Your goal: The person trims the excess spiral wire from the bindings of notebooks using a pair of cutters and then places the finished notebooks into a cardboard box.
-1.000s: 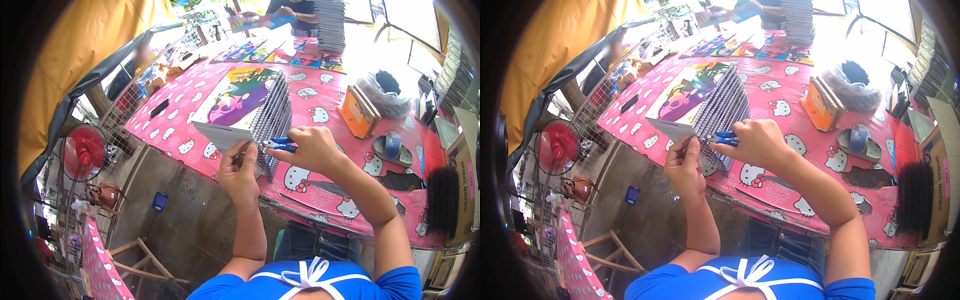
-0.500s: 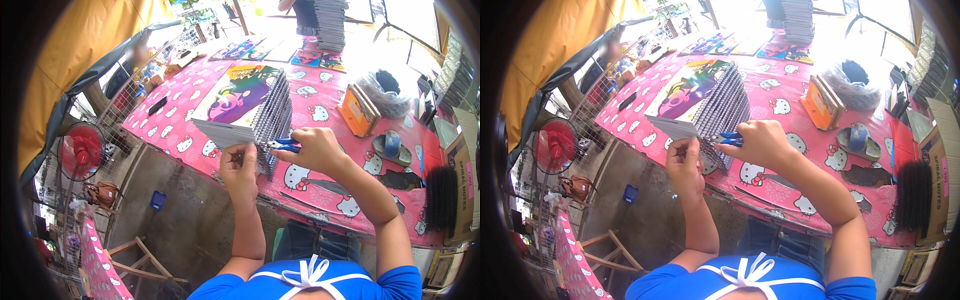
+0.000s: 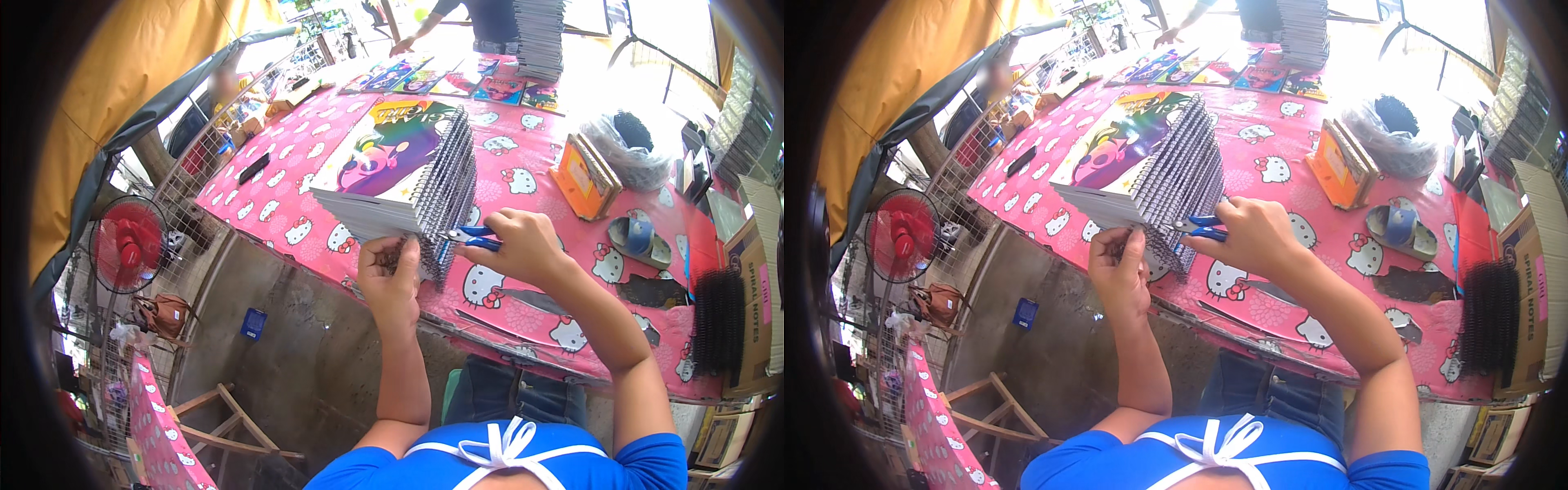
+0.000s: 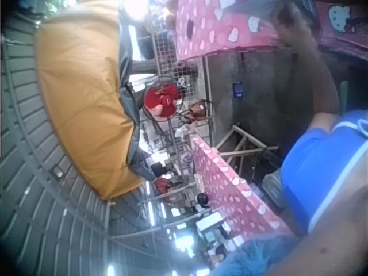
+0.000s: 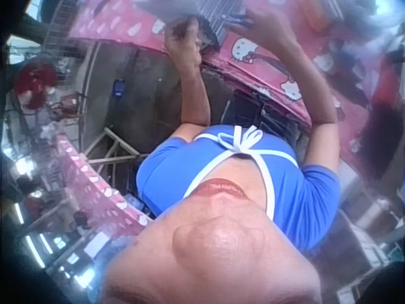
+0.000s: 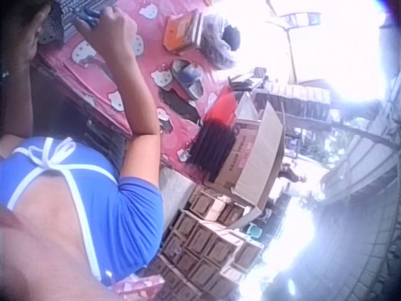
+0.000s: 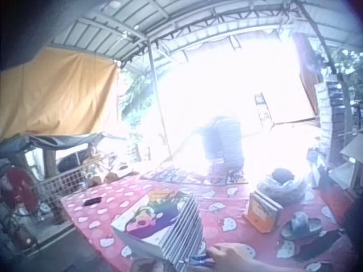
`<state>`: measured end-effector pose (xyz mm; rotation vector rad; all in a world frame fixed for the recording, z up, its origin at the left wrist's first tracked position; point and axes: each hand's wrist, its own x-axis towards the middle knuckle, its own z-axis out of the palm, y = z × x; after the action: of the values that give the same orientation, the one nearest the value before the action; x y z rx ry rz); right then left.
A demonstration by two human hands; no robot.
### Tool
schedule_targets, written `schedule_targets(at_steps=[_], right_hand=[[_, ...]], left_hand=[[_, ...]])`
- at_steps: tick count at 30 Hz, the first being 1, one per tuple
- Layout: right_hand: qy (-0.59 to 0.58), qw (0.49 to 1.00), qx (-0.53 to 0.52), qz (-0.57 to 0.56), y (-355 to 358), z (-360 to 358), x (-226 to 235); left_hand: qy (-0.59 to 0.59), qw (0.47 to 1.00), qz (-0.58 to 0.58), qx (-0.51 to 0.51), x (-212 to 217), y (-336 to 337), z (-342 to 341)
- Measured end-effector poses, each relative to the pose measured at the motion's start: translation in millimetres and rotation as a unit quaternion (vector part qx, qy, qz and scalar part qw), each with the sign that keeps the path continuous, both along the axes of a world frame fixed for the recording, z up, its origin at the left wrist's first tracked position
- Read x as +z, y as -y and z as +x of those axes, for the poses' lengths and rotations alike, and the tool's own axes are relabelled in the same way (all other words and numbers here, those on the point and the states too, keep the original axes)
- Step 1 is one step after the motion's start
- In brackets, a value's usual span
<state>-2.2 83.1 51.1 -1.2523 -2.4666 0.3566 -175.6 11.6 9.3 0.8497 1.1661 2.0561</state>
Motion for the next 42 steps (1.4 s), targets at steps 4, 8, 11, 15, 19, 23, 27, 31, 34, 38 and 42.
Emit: schedule_targets(at_steps=[4, 8, 11, 15, 19, 23, 27, 31, 34, 38, 42], right_hand=[[-0.108, 0.965, 0.052, 0.233, -6, 4, -20], [-0.093, 0.976, 0.054, 0.192, -10, -9, -22], [-0.043, 0.995, 0.033, 0.086, -6, -7, -24], [-0.139, 0.961, 0.045, 0.237, -5, 4, -35], [-0.159, 0.938, 0.063, 0.302, -17, -6, -37], [-0.083, 0.989, 0.027, 0.116, -6, -8, -39], [-0.104, 0.982, 0.022, 0.158, -2, 2, -40], [-0.135, 0.956, 0.049, 0.255, -13, -4, -44], [-0.077, 0.988, 0.046, 0.13, -12, -9, -45], [-0.064, 0.993, 0.04, 0.089, -4, -2, -46], [-0.174, 0.928, 0.061, 0.325, -12, -1, -53]], left_hand=[[0.03, 0.999, -0.008, -0.01, 4, 0, 5], [-0.018, 1.0, 0.002, 0.002, -6, -6, 4], [0.024, 1.0, -0.009, -0.001, -3, -2, 2], [0.032, 0.999, -0.004, -0.006, -8, -2, -4], [-0.027, 1.0, -0.004, 0.008, -15, -6, 4], [-0.015, 1.0, -0.013, 0.011, -12, -6, 3], [0.028, 0.999, -0.028, 0.007, -13, 0, -5], [-0.031, 0.999, -0.021, 0.017, -17, -4, 4], [-0.067, 0.997, -0.045, 0.015, -18, -3, 2], [-0.019, 0.998, -0.058, -0.005, -25, 2, -11], [0.034, 0.996, -0.079, -0.026, -18, 3, -6]])
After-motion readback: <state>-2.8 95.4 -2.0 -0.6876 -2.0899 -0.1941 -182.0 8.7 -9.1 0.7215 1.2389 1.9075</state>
